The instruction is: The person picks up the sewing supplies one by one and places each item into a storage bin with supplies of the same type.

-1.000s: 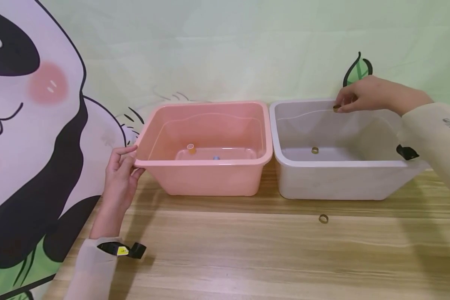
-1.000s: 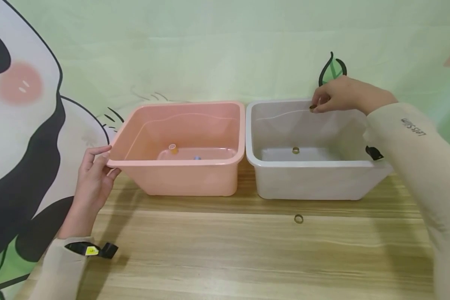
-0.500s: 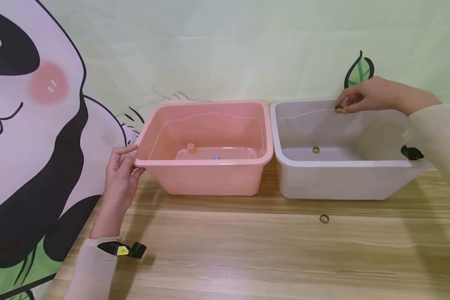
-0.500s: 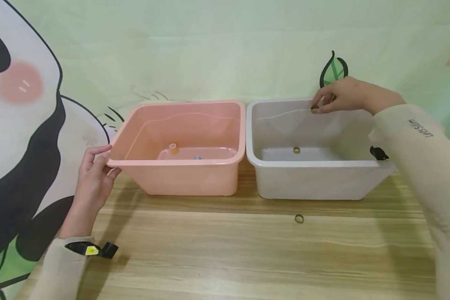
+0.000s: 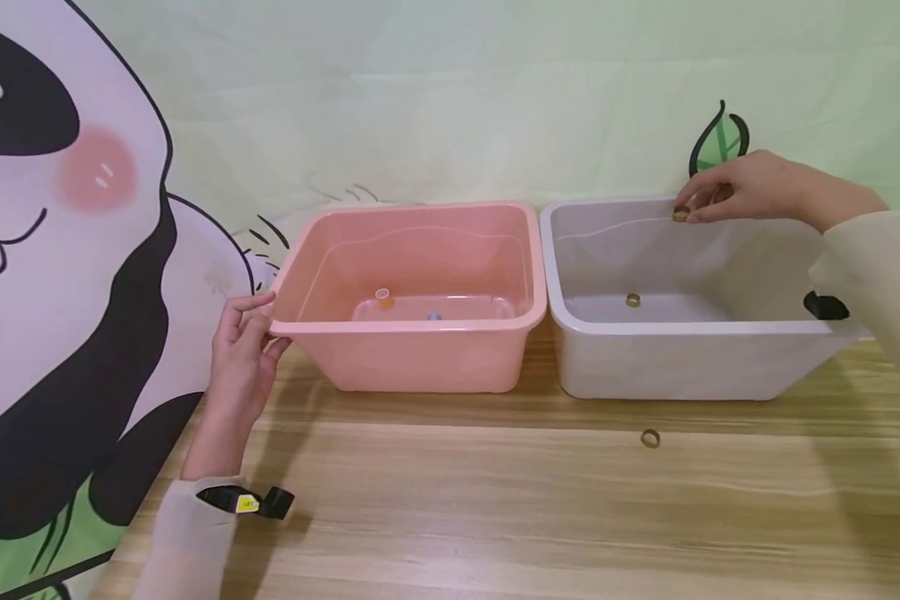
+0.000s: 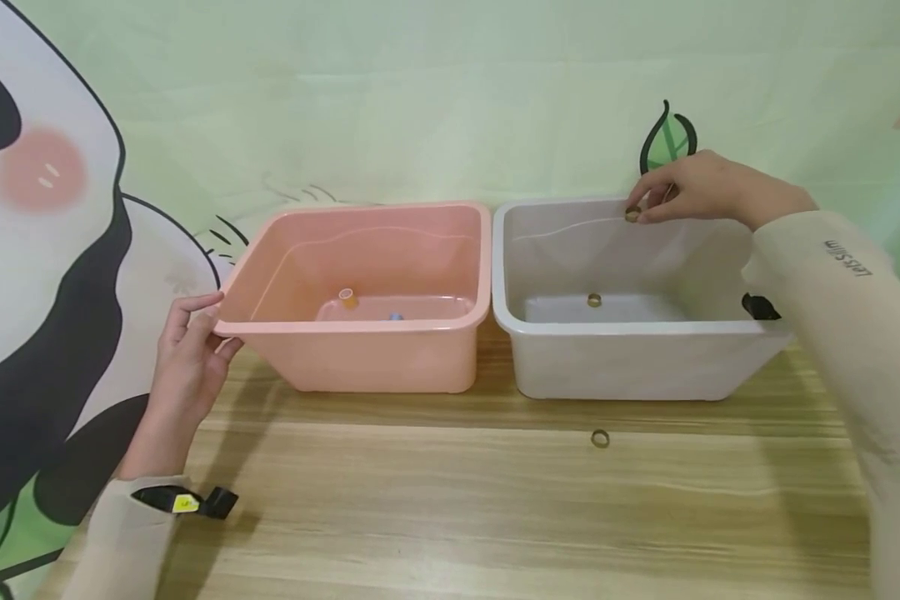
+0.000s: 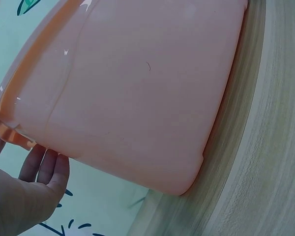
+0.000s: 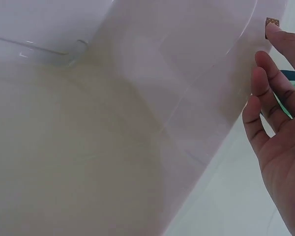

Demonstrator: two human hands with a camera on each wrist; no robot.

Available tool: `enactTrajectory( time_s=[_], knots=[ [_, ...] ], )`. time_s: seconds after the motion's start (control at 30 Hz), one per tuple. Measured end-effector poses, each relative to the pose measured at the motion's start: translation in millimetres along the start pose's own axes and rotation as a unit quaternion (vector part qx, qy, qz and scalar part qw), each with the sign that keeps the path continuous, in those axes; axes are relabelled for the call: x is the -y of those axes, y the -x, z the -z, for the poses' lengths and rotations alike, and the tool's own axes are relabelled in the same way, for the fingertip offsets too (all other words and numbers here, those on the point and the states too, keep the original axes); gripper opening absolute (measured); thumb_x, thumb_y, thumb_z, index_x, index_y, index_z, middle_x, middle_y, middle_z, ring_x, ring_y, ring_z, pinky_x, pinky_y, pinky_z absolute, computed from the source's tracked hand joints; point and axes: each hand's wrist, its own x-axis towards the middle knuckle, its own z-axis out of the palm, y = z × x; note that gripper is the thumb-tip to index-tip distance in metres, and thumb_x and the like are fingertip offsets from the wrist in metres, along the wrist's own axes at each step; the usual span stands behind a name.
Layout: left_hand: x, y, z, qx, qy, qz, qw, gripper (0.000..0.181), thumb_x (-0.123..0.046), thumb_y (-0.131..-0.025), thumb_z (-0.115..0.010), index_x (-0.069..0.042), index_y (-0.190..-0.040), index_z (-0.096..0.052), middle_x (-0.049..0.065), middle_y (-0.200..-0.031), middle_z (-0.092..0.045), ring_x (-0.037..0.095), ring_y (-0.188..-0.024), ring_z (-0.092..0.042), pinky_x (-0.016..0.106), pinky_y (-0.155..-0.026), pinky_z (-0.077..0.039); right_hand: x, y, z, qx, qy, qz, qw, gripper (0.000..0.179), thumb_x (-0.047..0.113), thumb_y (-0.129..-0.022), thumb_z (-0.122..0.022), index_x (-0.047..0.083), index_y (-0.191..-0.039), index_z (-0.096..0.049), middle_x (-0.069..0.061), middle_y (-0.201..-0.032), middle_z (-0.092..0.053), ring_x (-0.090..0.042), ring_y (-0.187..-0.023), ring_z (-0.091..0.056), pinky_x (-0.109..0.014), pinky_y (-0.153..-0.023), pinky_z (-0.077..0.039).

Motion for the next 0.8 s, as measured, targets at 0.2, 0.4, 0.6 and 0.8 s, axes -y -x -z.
enactTrajectory(
  time_s=[0.2,0.4,0.6,0.8],
  knots=[
    [-0.2,0.0,1.6,0.001,-0.004,-0.001,1.0000,0.021,-0.017,-0.103,-0.061,-0.008,-0.122,-0.056,0.013,-0.130,-0.055,0.023,-0.110,-0.059,0.027,-0.087,-0.057,0.3,-0.2,-0.4,0.001,-0.003,-0.004,1.0000,0.035,0.024,-0.096,-0.071,0.011,-0.128,-0.068,-0.005,-0.107,-0.071,-0.026,-0.101,-0.066,-0.038,-0.081,-0.052],
    [0.6,-0.5,1.9,0.001,-0.004,0.000,1.0000,0.022,-0.017,-0.103,-0.061,-0.008,-0.123,-0.056,0.013,-0.131,-0.054,0.023,-0.110,-0.059,0.027,-0.088,-0.057,-2.4,1.8,1.4,0.004,-0.002,0.000,1.0000,0.036,0.019,-0.096,-0.071,0.009,-0.130,-0.067,-0.004,-0.106,-0.070,-0.028,-0.103,-0.067,-0.038,-0.082,-0.052],
    [1.6,-1.4,1.2,0.003,0.000,-0.001,1.0000,0.022,-0.016,-0.103,-0.061,-0.007,-0.122,-0.056,0.013,-0.128,-0.055,0.022,-0.107,-0.060,0.027,-0.088,-0.057,-3.9,6.1,7.7,-0.003,0.009,0.000,1.0000,0.036,0.020,-0.097,-0.070,0.010,-0.131,-0.067,-0.004,-0.107,-0.071,-0.027,-0.102,-0.069,-0.037,-0.081,-0.051],
    [1.0,-2.9,0.0,0.005,0.008,0.001,1.0000,0.021,-0.016,-0.102,-0.062,-0.008,-0.121,-0.057,0.013,-0.128,-0.056,0.022,-0.105,-0.060,0.027,-0.087,-0.057,0.1,10.7,18.4,-0.001,0.020,-0.010,0.9997,0.039,0.021,-0.098,-0.069,0.009,-0.135,-0.063,-0.006,-0.111,-0.071,-0.025,-0.100,-0.068,-0.037,-0.077,-0.050]
  ],
)
